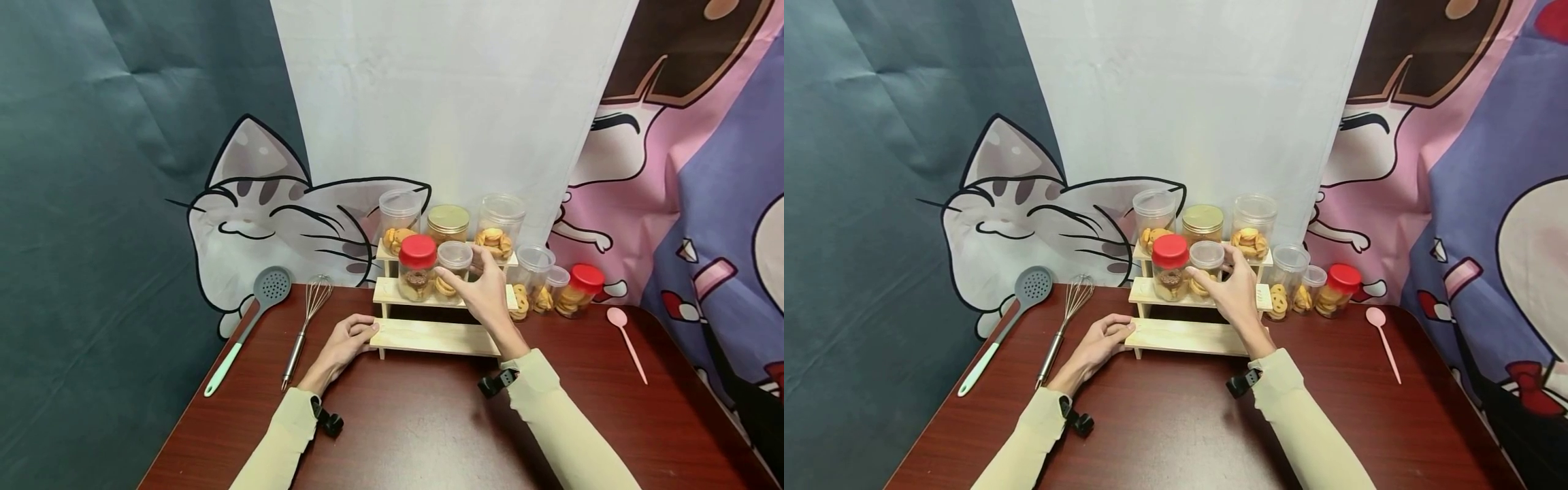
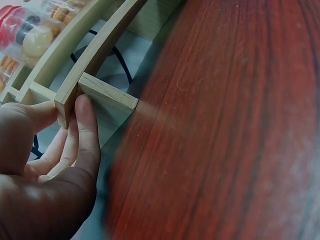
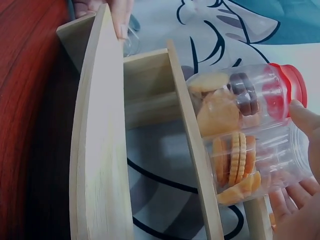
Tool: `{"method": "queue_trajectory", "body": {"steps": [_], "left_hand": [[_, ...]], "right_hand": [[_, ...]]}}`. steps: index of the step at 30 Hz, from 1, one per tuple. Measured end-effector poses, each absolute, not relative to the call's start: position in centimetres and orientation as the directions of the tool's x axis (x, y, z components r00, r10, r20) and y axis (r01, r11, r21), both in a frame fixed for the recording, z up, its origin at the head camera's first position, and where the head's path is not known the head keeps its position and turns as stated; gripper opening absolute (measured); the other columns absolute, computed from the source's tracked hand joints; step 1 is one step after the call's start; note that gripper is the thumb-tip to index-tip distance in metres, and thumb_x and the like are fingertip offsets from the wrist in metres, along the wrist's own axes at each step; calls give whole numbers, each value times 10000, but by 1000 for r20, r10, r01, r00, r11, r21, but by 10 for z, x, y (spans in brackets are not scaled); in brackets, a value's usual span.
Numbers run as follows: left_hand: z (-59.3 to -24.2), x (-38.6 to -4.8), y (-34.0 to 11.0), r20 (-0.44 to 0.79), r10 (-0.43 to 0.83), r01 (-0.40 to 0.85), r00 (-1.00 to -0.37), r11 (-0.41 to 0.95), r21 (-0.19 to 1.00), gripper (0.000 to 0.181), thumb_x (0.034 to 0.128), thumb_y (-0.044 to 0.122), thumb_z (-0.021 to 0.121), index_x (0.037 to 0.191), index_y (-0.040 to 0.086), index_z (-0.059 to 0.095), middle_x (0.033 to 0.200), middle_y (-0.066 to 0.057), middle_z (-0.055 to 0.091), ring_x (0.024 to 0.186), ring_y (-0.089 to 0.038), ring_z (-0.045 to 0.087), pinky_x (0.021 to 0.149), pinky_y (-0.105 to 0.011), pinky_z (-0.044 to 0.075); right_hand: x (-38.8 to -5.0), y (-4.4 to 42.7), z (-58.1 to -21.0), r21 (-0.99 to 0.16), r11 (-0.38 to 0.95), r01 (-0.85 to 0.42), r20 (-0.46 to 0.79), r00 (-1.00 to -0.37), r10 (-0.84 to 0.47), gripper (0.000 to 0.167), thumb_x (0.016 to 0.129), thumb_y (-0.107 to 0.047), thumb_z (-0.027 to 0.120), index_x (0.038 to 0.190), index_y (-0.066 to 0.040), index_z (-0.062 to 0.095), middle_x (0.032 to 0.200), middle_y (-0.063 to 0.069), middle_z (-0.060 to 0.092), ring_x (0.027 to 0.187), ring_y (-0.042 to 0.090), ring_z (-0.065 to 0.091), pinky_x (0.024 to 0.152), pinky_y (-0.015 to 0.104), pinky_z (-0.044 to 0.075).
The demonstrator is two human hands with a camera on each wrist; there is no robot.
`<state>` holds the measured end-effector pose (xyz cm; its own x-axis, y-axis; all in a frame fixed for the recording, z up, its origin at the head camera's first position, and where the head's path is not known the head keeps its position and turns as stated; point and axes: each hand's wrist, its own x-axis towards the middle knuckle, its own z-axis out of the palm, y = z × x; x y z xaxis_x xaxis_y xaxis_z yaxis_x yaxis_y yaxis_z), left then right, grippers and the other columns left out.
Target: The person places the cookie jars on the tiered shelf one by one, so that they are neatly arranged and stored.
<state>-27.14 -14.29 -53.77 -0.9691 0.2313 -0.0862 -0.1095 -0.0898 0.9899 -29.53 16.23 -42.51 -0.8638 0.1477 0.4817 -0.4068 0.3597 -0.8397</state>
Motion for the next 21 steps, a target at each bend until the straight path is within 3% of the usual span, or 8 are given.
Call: {"method": "queue_trajectory", "body": {"steps": [11, 21], "left_hand": [[-540, -272, -143, -89, 230, -111, -969, -84, 990, 423, 1063, 136, 708, 1407, -65, 565, 1107, -81, 769, 934, -140, 742, 807, -269, 639], [-539, -271, -144, -92, 225, -110, -970, -68, 992, 430, 1061, 149, 714, 1407, -59, 569, 1099, -65, 770, 933, -135, 738, 797, -260, 634]], "right_hand": [[-301, 158, -430, -851, 300, -432, 493, -852, 173, 729, 824, -298, 981, 1402, -92, 589, 1325, 81, 708, 1197, 219, 696, 1058, 274, 553], [-292, 159, -439, -845, 323, -425, 487, -862, 139, 866, 822, -367, 977, 1509, -128, 507, 1482, 90, 604, 1344, 275, 633, 1162, 461, 533]]}}
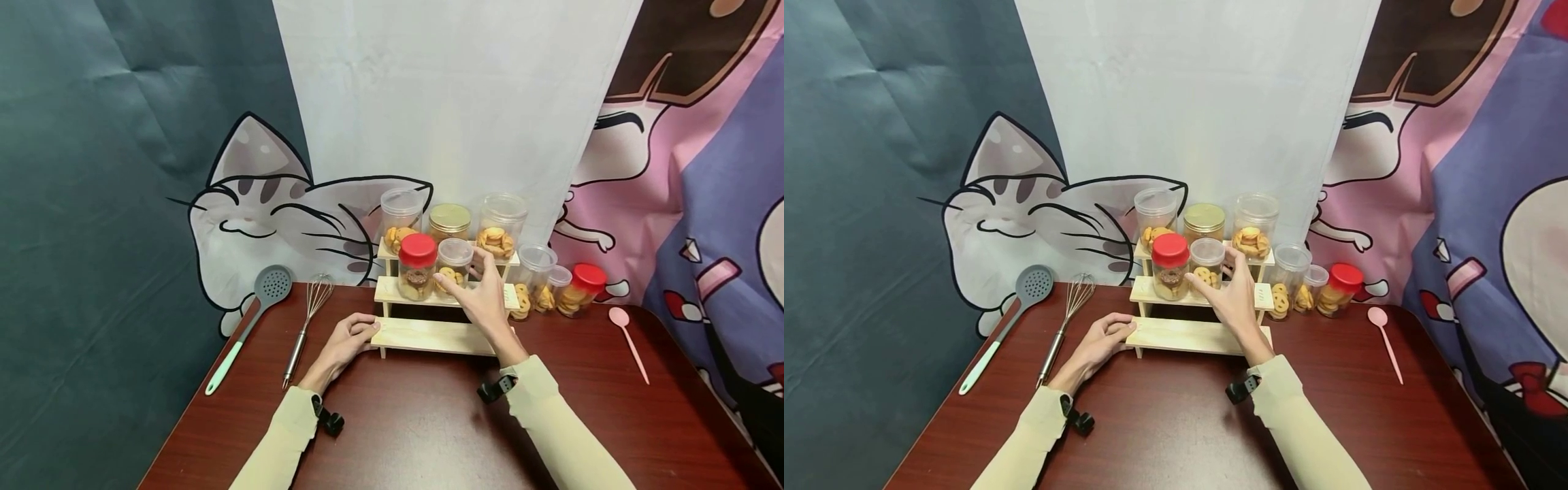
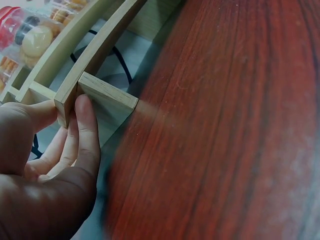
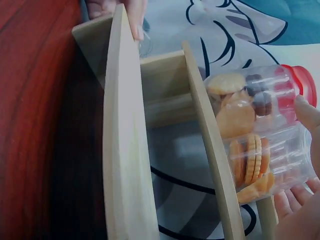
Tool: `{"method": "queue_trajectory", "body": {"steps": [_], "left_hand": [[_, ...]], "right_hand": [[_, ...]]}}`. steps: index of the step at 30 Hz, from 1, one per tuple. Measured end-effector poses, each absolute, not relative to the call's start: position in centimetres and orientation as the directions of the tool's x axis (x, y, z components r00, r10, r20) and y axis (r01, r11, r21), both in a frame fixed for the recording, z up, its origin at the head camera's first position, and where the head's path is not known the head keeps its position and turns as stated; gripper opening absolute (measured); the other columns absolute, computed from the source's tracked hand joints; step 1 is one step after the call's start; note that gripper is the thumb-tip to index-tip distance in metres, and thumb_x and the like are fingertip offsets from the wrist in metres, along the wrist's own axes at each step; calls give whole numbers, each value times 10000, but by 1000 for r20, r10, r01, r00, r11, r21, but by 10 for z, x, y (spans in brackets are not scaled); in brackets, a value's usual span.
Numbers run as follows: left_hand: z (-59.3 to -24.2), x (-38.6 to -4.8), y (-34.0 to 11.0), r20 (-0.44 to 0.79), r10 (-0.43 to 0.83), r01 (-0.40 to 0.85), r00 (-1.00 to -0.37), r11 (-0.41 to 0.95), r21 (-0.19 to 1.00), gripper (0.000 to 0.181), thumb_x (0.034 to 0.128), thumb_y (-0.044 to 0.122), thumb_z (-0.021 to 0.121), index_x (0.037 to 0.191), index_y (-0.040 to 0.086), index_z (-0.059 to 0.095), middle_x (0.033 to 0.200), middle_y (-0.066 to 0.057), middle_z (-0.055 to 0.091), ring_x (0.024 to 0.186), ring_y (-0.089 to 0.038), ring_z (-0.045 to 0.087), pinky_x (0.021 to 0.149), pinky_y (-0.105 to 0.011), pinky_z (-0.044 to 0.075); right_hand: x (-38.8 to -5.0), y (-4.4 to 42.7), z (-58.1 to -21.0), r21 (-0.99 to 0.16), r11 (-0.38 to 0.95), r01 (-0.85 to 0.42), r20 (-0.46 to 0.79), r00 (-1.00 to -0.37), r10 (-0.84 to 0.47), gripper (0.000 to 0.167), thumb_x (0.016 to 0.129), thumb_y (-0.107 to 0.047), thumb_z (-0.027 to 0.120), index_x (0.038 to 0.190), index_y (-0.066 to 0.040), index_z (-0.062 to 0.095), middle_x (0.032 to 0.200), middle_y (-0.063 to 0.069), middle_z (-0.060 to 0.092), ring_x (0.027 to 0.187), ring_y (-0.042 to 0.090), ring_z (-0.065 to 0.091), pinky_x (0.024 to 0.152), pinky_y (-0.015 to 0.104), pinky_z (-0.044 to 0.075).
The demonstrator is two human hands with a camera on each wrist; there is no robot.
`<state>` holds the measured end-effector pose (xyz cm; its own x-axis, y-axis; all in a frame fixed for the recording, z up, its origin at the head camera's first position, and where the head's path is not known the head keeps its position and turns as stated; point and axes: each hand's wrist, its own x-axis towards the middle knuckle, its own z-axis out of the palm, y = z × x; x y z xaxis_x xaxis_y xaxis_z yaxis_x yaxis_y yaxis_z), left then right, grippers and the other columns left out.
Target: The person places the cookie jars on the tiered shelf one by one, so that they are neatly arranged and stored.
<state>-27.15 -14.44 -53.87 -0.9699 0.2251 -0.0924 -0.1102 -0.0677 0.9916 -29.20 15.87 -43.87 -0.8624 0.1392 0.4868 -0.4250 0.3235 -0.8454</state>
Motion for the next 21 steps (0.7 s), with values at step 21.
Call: {"method": "queue_trajectory", "body": {"steps": [21], "left_hand": [[-540, -272, -144, -85, 231, -105, -969, -75, 992, 430, 1063, 138, 708, 1404, -76, 558, 1053, -27, 775, 916, -133, 736, 802, -272, 640]], "right_hand": [[-243, 254, -444, -817, 414, -402, 539, -788, 299, 495, 942, -80, 847, 1412, -100, 694, 1309, 132, 716, 1122, 23, 676, 987, 107, 520]]}}
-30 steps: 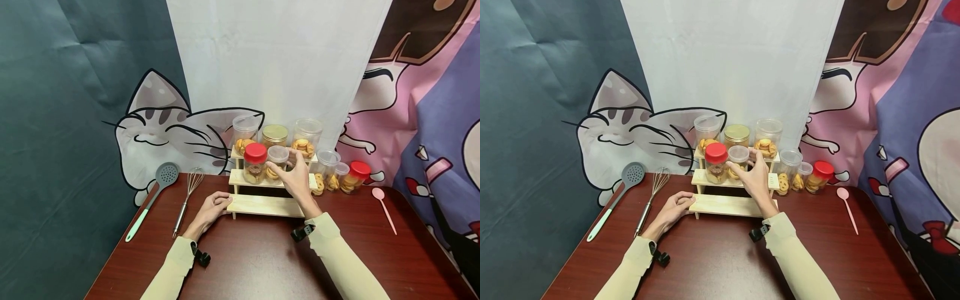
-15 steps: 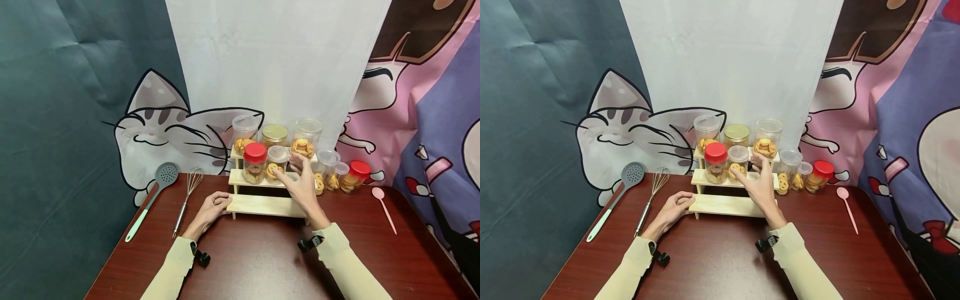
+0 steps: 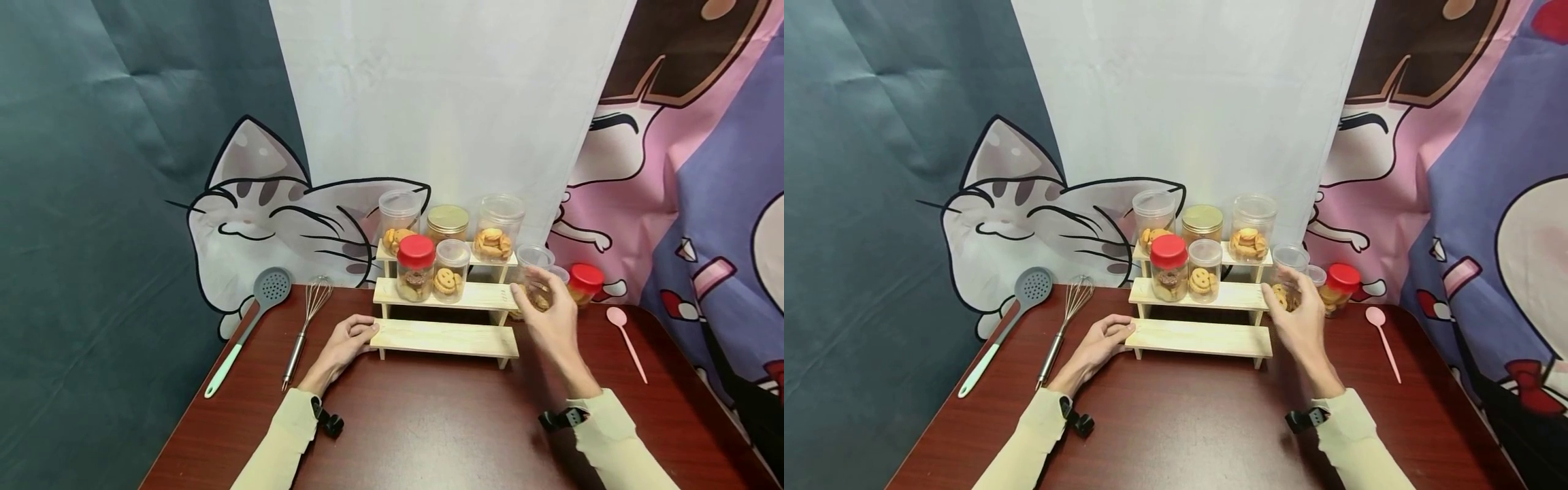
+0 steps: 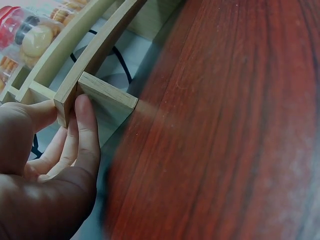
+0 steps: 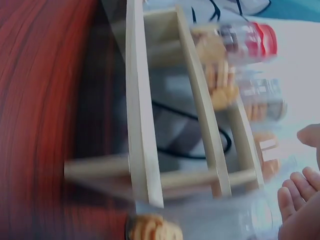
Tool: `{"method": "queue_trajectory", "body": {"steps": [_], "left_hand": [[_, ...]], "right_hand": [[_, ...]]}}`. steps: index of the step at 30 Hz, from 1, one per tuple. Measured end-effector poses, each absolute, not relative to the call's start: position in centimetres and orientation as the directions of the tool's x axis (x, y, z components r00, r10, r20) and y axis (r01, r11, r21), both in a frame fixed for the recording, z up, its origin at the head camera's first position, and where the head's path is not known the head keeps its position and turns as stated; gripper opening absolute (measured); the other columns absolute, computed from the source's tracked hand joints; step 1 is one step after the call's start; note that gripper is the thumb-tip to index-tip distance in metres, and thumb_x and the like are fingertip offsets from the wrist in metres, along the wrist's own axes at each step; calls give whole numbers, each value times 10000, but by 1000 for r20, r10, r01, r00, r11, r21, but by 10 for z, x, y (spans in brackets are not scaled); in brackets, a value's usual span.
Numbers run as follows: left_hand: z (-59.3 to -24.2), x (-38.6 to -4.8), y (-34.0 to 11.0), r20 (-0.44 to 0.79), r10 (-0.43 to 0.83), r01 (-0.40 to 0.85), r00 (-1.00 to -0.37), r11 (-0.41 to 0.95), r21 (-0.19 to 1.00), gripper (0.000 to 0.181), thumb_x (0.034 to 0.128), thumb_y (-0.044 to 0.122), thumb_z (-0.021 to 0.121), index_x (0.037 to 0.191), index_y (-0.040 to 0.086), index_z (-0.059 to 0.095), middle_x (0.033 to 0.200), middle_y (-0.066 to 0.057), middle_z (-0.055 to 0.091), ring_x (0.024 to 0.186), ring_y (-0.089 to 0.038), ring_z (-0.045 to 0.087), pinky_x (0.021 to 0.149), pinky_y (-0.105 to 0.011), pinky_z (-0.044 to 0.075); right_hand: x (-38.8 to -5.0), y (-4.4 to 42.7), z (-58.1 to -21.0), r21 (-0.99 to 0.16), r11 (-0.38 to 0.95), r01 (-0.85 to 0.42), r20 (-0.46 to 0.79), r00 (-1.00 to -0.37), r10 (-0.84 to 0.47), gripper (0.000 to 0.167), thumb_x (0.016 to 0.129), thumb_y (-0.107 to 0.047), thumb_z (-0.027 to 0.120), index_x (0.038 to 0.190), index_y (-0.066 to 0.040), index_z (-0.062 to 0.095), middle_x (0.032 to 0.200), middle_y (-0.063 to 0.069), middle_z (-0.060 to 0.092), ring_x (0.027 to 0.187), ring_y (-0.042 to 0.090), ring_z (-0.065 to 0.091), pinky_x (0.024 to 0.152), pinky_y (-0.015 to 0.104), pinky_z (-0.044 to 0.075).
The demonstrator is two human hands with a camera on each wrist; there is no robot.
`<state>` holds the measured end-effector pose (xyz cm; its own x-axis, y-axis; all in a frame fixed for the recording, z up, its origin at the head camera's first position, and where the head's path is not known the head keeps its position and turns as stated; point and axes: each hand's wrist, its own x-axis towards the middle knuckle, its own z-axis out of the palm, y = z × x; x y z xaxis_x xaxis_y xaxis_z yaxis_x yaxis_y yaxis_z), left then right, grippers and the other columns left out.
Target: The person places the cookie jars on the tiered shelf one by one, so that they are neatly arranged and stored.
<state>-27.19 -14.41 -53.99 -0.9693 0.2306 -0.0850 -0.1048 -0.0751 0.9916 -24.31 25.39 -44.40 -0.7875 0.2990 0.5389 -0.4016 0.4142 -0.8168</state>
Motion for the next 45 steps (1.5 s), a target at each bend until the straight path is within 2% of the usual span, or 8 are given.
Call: {"method": "queue_trajectory", "body": {"steps": [9, 13, 16, 22, 24, 29, 35, 45], "left_hand": [[-539, -272, -143, -80, 226, -102, -971, -89, 991, 431, 1063, 121, 705, 1411, -84, 556, 1079, -62, 770, 923, -149, 744, 813, -294, 652], [-540, -272, -143, -84, 227, -106, -970, -87, 991, 426, 1064, 114, 700, 1410, -86, 553, 1073, -54, 768, 923, -145, 740, 811, -287, 649], [-539, -272, -143, -84, 229, -107, -970, -89, 990, 426, 1065, 115, 699, 1410, -86, 551, 1073, -50, 767, 924, -143, 740, 811, -284, 648], [-538, -271, -143, -88, 227, -109, -970, -82, 991, 426, 1060, 129, 708, 1403, -76, 561, 1062, -32, 774, 918, -133, 732, 802, -269, 634], [-538, -271, -143, -90, 223, -108, -971, -72, 992, 426, 1057, 139, 714, 1400, -69, 568, 1061, -29, 776, 917, -129, 729, 799, -263, 628], [-539, -271, -143, -90, 230, -110, -969, -78, 991, 432, 1063, 138, 708, 1409, -72, 556, 1080, -44, 770, 930, -135, 736, 814, -274, 640], [-540, -272, -144, -92, 239, -114, -967, -82, 990, 441, 1067, 140, 702, 1418, -74, 543, 1082, -36, 759, 937, -131, 735, 809, -265, 636], [-540, -273, -143, -94, 245, -119, -965, -88, 989, 448, 1069, 140, 698, 1427, -77, 538, 1099, -45, 751, 951, -134, 735, 816, -271, 639]], "right_hand": [[-242, 316, -447, -830, 463, -310, 521, -727, 447, 400, 967, -95, 806, 1358, -58, 733, 1172, -173, 738, 946, -58, 680, 816, 56, 496], [-247, 340, -450, -830, 505, -238, 506, -704, 498, 402, 963, -174, 825, 1353, -105, 753, 1263, -46, 783, 975, -89, 640, 828, 57, 449], [-251, 355, -454, -839, 517, -168, 469, -706, 531, 450, 963, -251, 830, 1388, -134, 740, 1367, 48, 764, 1081, -100, 634, 878, 55, 426], [-261, 372, -464, -869, 491, -65, 375, -733, 568, 607, 963, -353, 824, 1508, -157, 643, 1501, 89, 683, 1370, 149, 635, 981, 77, 434], [-264, 376, -467, -883, 467, -39, 339, -742, 578, 659, 964, -366, 818, 1547, -148, 600, 1547, 100, 645, 1428, 236, 605, 1056, 122, 449], [-275, 383, -475, -904, 427, 18, 263, -765, 588, 773, 971, -401, 803, 1628, -135, 494, 1651, 90, 541, 1524, 281, 522, 1284, 319, 396], [-288, 388, -483, -895, 444, 38, 254, -775, 579, 845, 971, -390, 801, 1661, -82, 420, 1692, 139, 471, 1554, 329, 476, 1322, 442, 344], [-299, 394, -493, -881, 463, 98, 225, -774, 592, 873, 974, -436, 789, 1676, -100, 396, 1642, 202, 507, 1510, 374, 500, 1296, 476, 374]]}}
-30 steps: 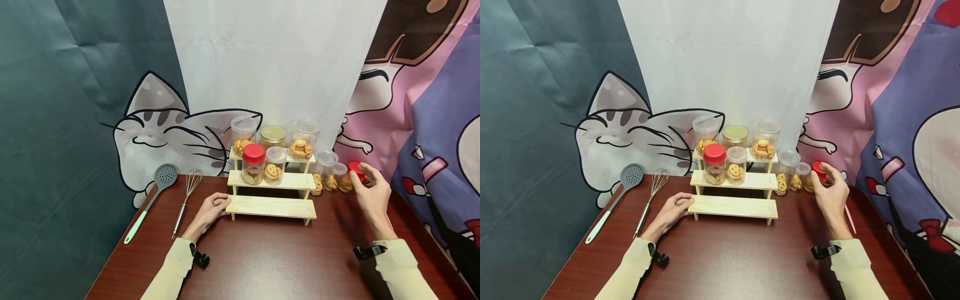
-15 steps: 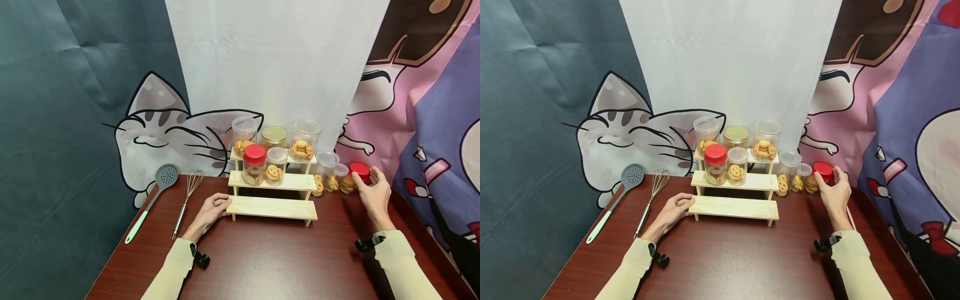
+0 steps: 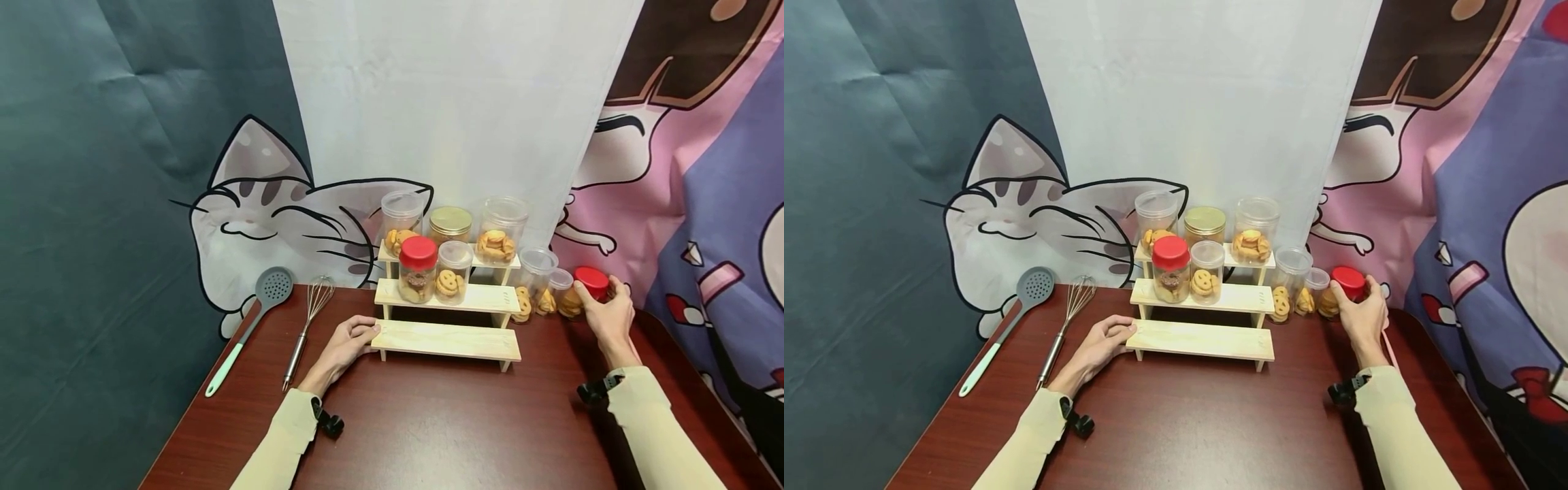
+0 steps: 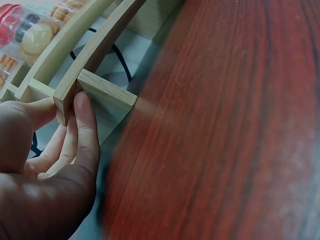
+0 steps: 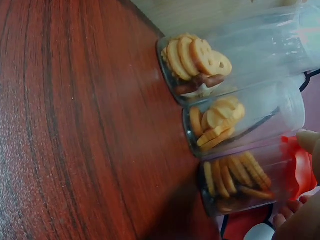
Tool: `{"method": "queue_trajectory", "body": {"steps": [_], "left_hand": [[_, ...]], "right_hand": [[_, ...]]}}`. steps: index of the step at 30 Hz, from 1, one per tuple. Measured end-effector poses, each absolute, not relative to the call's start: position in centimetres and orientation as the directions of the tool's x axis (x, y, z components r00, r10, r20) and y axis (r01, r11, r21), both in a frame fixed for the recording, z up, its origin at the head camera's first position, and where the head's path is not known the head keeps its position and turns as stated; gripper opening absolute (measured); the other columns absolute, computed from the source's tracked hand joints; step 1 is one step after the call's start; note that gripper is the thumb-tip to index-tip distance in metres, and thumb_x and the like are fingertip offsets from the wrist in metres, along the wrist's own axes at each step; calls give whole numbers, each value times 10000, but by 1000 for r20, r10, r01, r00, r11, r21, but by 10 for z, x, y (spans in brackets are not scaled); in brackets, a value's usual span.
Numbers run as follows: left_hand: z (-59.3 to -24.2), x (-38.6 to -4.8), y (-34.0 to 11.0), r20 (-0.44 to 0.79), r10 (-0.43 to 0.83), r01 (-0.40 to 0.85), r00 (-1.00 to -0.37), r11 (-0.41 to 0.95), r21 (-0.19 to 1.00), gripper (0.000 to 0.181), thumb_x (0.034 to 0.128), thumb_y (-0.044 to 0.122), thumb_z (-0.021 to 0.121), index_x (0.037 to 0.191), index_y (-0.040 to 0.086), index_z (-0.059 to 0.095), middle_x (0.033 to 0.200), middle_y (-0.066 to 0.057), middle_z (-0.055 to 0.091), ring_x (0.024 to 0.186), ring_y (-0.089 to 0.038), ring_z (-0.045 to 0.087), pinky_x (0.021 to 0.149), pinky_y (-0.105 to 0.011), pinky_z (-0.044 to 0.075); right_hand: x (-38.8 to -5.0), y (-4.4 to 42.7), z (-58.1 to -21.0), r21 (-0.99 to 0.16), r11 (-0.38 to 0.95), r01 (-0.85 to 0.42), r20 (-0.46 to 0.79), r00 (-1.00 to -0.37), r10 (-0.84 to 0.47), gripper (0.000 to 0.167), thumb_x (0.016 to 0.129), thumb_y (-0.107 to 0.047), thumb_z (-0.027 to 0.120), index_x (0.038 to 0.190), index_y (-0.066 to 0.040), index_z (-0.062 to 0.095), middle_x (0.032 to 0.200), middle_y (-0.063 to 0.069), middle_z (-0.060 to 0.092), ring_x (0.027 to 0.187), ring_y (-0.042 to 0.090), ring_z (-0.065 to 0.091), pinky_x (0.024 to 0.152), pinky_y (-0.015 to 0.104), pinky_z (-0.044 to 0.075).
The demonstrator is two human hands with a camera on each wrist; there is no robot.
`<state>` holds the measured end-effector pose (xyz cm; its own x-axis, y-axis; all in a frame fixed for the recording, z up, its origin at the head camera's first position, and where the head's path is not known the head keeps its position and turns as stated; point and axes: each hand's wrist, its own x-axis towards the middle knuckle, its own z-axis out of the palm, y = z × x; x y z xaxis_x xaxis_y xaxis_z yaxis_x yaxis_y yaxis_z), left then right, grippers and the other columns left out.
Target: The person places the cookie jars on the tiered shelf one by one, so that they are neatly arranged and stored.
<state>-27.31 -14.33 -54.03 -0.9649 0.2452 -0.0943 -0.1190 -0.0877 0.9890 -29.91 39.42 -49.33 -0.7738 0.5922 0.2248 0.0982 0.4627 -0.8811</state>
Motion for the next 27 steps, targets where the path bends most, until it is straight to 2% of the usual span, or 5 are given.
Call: {"method": "queue_trajectory", "body": {"steps": [7, 16, 18, 23, 27], "left_hand": [[-540, -273, -144, -102, 245, -127, -964, -88, 988, 449, 1070, 148, 699, 1429, -69, 541, 1095, -30, 753, 951, -131, 738, 815, -269, 638], [-539, -272, -143, -94, 251, -122, -963, -99, 988, 446, 1071, 132, 692, 1424, -84, 527, 1093, -32, 750, 952, -137, 738, 824, -277, 642], [-539, -272, -143, -93, 253, -122, -963, -103, 987, 446, 1071, 130, 692, 1424, -86, 526, 1094, -37, 751, 952, -139, 740, 826, -280, 644], [-539, -272, -143, -87, 255, -118, -963, -108, 987, 445, 1071, 127, 691, 1422, -93, 527, 1089, -39, 754, 947, -140, 742, 827, -283, 649], [-539, -272, -143, -84, 254, -115, -963, -107, 988, 447, 1071, 126, 692, 1423, -96, 529, 1078, -33, 757, 943, -138, 743, 824, -282, 650]], "right_hand": [[-301, 394, -496, -870, 478, 120, 231, -756, 612, 799, 963, -473, 798, 1634, -175, 484, 1580, 187, 590, 1457, 373, 531, 1251, 521, 375], [-298, 391, -497, -871, 480, 107, 257, -732, 631, 769, 960, -462, 808, 1603, -151, 524, 1536, 184, 618, 1417, 362, 553, 1232, 482, 401], [-296, 391, -496, -870, 482, 105, 262, -730, 632, 764, 955, -463, 814, 1597, -157, 534, 1524, 182, 624, 1402, 352, 560, 1216, 448, 414], [-289, 389, -491, -875, 473, 106, 260, -721, 642, 752, 939, -477, 827, 1577, -180, 562, 1506, 162, 649, 1352, 296, 581, 1111, 257, 440], [-281, 387, -486, -878, 466, 106, 260, -713, 651, 764, 922, -503, 838, 1573, -206, 570, 1524, 142, 647, 1346, 232, 581, 1098, 189, 435]]}}
